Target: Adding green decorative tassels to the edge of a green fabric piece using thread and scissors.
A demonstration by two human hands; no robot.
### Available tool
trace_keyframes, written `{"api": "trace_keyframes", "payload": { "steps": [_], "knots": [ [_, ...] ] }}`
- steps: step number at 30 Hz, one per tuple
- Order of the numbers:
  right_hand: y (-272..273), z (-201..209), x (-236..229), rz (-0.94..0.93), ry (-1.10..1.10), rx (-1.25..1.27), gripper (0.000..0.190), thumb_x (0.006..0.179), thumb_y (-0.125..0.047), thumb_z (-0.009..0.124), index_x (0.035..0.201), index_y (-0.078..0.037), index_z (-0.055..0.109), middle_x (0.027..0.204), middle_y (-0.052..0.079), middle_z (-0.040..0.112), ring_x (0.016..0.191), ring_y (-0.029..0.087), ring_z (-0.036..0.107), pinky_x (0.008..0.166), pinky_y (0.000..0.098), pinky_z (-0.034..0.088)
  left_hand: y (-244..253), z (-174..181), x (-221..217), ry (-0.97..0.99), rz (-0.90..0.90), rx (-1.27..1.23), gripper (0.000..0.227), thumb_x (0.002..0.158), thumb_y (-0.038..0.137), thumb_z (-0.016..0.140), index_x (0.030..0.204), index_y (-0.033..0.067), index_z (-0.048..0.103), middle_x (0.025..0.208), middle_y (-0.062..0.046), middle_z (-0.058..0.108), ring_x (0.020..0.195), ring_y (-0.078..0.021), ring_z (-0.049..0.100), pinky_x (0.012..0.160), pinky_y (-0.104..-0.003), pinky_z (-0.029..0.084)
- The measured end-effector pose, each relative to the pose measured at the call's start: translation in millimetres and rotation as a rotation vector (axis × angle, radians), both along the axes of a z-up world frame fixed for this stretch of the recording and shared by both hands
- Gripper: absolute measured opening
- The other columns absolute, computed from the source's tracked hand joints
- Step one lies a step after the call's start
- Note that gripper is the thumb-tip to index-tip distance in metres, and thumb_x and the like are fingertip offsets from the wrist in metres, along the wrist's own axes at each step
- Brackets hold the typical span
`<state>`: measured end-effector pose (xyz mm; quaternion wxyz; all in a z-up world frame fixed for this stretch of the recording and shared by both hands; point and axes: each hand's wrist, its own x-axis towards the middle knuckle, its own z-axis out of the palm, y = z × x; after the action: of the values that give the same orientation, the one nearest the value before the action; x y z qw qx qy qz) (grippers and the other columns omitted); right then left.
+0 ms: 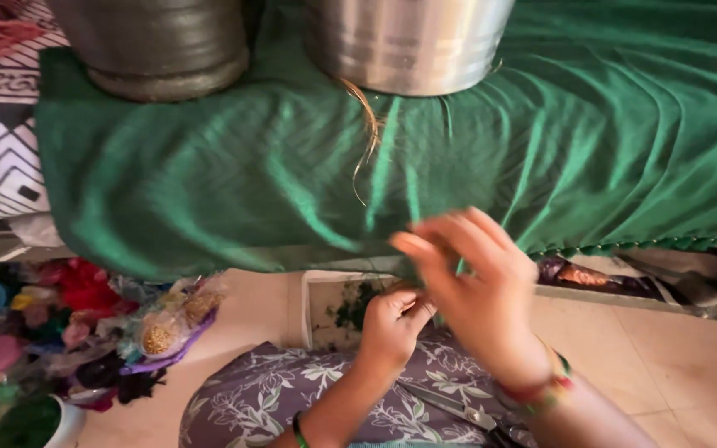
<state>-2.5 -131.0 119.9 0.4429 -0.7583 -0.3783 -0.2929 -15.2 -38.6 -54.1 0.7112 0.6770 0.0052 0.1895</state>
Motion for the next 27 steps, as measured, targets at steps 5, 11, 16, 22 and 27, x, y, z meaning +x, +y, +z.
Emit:
{"api": "trace_keyframes", "payload": {
  "steps": [5,11,16,22,27],
  "knots": [
    [52.1,4.9,16.9,0.025,-0.055,0.005,0.013,0.088,-0.012,0.082,0.091,-0.004,0.072,0.078,0.01,0.064,0.064,0.025,0.063,0.058,0.0337,0.05,3.0,11.0,-6.9,-0.242,0.124,0.165,0.007,0.089,0.002,0.065,0.089,-0.0032,0.069,0.085,-0.009,0.069,0.081,-0.0142,0.063,0.076,-0.031,0.051],
    [-6.6,-35.4,-7.2,0.027,0.012,-0.05,0.011,0.088,0.003,0.068,0.096,-0.004,0.069,0.082,0.012,0.061,0.069,0.029,0.063,0.059,0.0353,0.048,6.7,-3.6,-3.0,-0.061,0.109,0.135,0.009,0.087,0.007,0.071,0.09,-0.0015,0.072,0.075,-0.008,0.067,0.066,-0.0126,0.061,0.06,-0.03,0.049],
    [-73.0,-115.3,-9.8,0.008,0.295,-0.101,0.016,0.083,0.005,0.066,0.097,-0.003,0.07,0.086,0.009,0.068,0.073,0.022,0.069,0.062,0.0298,0.054,-2.8,20.5,-9.5,0.378,-0.104,-0.406,0.017,0.091,0.016,0.077,0.095,-0.0006,0.08,0.072,-0.007,0.066,0.052,-0.0126,0.05,0.048,-0.027,0.039],
    [-129.3,-118.3,8.8,0.559,0.771,0.094,0.004,0.089,-0.004,0.07,0.09,-0.005,0.074,0.11,0.009,0.07,0.111,0.024,0.065,0.092,0.0459,0.053,-7.0,4.5,-3.5,0.307,-0.263,-0.867,0.016,0.093,0.012,0.074,0.101,-0.0013,0.077,0.087,-0.005,0.074,0.067,-0.0085,0.062,0.056,-0.021,0.048],
    [-244.2,-170.4,60.4,1.143,0.834,1.145,0.016,0.105,-0.021,0.073,0.097,-0.007,0.072,0.108,0.007,0.071,0.112,0.024,0.062,0.108,0.0533,0.045,2.4,0.1,-2.7,0.282,-0.265,-1.018,0.013,0.095,0.01,0.075,0.098,-0.0028,0.077,0.085,-0.005,0.07,0.067,-0.0091,0.061,0.058,-0.018,0.047]
  ]
}}
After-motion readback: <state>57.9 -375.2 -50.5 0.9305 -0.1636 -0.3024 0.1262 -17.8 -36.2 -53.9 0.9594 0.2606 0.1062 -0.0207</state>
